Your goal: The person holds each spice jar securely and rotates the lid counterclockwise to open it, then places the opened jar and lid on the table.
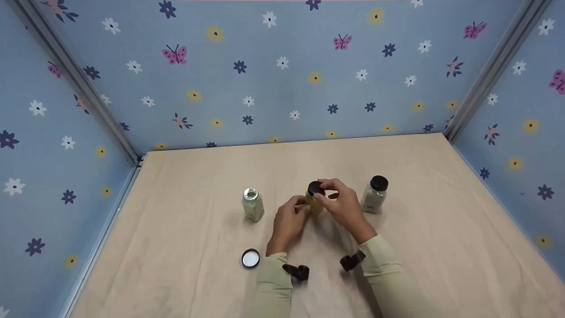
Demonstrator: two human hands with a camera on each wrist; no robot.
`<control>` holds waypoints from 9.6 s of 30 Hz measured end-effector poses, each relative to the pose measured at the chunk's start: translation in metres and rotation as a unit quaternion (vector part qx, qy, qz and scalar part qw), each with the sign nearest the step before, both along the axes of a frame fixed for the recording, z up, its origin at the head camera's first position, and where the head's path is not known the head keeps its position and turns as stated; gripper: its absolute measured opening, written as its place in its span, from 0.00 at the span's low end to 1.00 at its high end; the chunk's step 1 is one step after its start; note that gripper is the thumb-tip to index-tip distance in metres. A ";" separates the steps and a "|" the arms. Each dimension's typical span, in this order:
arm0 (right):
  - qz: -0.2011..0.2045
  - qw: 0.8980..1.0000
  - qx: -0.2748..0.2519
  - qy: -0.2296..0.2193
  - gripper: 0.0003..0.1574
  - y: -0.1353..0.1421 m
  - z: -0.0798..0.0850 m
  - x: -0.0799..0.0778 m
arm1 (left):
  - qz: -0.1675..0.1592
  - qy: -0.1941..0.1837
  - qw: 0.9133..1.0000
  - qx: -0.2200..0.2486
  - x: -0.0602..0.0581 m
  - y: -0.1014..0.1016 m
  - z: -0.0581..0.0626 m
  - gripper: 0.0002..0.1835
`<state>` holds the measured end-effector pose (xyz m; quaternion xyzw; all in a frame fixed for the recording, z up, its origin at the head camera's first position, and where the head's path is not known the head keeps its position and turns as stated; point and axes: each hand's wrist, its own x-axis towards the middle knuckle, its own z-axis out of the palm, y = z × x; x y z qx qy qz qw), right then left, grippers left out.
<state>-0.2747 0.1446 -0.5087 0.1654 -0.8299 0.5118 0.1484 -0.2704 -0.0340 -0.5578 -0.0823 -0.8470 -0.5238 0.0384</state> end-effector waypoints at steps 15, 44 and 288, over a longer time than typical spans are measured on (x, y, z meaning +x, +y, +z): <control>-0.013 0.999 0.001 0.031 0.17 -0.001 0.002 0.000 | 0.003 -0.007 1.000 -0.003 -0.002 0.001 0.002 0.14; -0.030 0.998 0.007 0.051 0.22 -0.001 -0.001 0.000 | 0.005 -0.002 1.000 -0.015 -0.001 0.003 0.001 0.13; -0.001 0.996 -0.087 -0.021 0.23 -0.001 -0.009 0.006 | 0.001 -0.011 1.000 -0.014 0.001 0.002 -0.001 0.15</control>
